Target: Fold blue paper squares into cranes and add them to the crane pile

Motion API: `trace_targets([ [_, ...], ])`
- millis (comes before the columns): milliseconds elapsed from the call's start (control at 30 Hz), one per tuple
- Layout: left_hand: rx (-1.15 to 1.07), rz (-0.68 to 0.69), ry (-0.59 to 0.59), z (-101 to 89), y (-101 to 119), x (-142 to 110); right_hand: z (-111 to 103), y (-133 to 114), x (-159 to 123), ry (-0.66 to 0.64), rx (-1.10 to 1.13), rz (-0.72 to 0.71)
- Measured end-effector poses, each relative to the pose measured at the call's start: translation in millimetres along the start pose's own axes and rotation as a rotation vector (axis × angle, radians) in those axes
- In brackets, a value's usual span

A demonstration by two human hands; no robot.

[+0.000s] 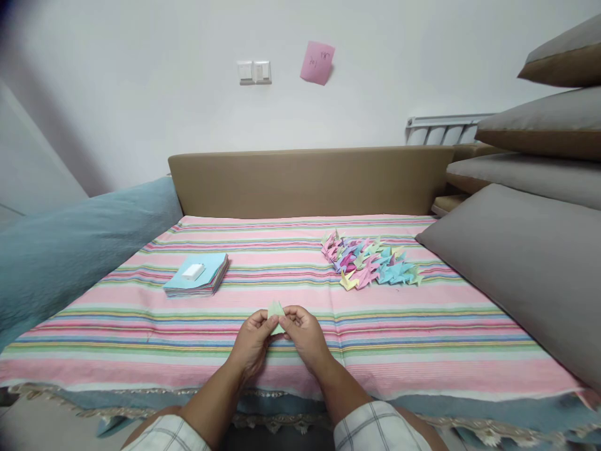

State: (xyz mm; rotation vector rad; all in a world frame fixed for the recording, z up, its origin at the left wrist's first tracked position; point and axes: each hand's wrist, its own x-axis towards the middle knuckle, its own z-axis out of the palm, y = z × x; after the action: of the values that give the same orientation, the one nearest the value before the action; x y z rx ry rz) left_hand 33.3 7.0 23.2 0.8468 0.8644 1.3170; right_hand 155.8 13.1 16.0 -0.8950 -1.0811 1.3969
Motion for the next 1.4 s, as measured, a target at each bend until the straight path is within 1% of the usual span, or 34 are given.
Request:
trace_targets([
  [67,0.006,0.019,0.016,-0.6,-1,0,-1,-2,0,0.019,-0.014,-0.055],
  [133,0.028,0.02,0.005,-0.8,-2,0,-2,-5,0,0.02,-0.034,-0.078],
  [300,0.101,0.005,-0.029,-0.2,0,-1,-4,-7,1,0.014,-0.014,-0.056],
  [500,0.125,-0.012,-0.075,-1.7,0,-1,-6,-13,2,0.003,-0.12,-0.048],
  [633,0.214,0.022,-0.084,-3.9,1,1,-8,-17,2,0.0,-0.122,-0.051],
  [767,0.284,0.052,-0.104,-4.9,4,1,-9,-16,3,-0.02,-0.104,-0.044],
  [833,0.287,0.054,-0.097,-4.3,6,1,-9,-14,3,-0.006,-0.114,-0.054],
  [933,0.284,0.053,-0.08,-2.8,6,0,-9,-11,3,0.046,-0.131,-0.091],
  [1133,0.24,0.057,-0.047,-3.8,0,2,-7,-7,2,0.119,-0.18,-0.165],
  [1233,0.215,0.044,-0.054,-4.7,-2,3,-7,-7,2,0.092,-0.176,-0.151],
  [1400,0.192,-0.006,-0.094,-3.9,0,1,-9,-6,3,-0.035,-0.168,-0.116],
])
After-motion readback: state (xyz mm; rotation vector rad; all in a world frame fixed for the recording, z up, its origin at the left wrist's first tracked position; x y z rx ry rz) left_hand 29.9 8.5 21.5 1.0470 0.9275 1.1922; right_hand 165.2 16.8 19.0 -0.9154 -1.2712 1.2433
